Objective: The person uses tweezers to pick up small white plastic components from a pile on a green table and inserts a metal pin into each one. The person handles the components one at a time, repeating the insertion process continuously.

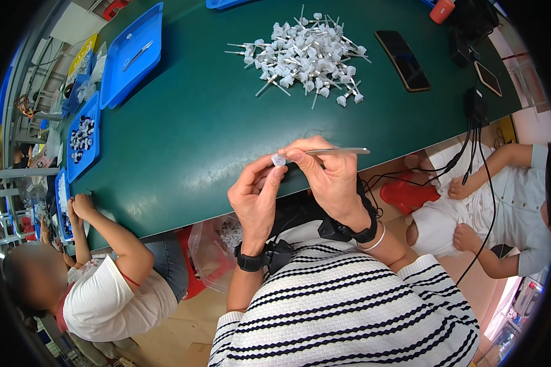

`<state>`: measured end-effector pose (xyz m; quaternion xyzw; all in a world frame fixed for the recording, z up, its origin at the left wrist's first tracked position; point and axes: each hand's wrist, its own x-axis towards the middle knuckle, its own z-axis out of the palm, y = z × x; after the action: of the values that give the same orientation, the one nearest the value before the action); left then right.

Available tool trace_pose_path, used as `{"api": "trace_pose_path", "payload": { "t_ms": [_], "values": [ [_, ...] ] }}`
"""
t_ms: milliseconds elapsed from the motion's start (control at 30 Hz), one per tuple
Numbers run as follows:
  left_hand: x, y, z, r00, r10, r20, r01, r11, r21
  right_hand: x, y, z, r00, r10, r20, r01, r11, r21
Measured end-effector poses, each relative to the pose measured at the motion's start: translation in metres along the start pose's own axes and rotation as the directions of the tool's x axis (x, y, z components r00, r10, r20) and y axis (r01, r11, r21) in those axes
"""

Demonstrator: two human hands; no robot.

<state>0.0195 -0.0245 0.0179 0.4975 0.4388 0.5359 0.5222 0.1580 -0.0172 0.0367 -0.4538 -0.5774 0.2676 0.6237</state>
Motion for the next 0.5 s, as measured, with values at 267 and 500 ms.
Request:
{"api": "trace_pose_path", "payload": {
  "t_ms": [267, 500],
  "values": [
    [-0.0015, -0.0014, 0.0025, 1.0, -0.017, -0.001, 0.017, 0.998, -0.063, -0.0006, -0.002, -0.0017, 1.0, -0.006, 0.006, 0.006, 1.0, -0.028],
    [-0.0016, -0.0015, 0.0035, 1.0, -0.029, -0.011, 0.028, 0.997, -0.072, 0.0028, -0.0075, -0.0064, 0.999, 0.01, 0.039, -0.007, 0.997, -0.073]
  ]
}}
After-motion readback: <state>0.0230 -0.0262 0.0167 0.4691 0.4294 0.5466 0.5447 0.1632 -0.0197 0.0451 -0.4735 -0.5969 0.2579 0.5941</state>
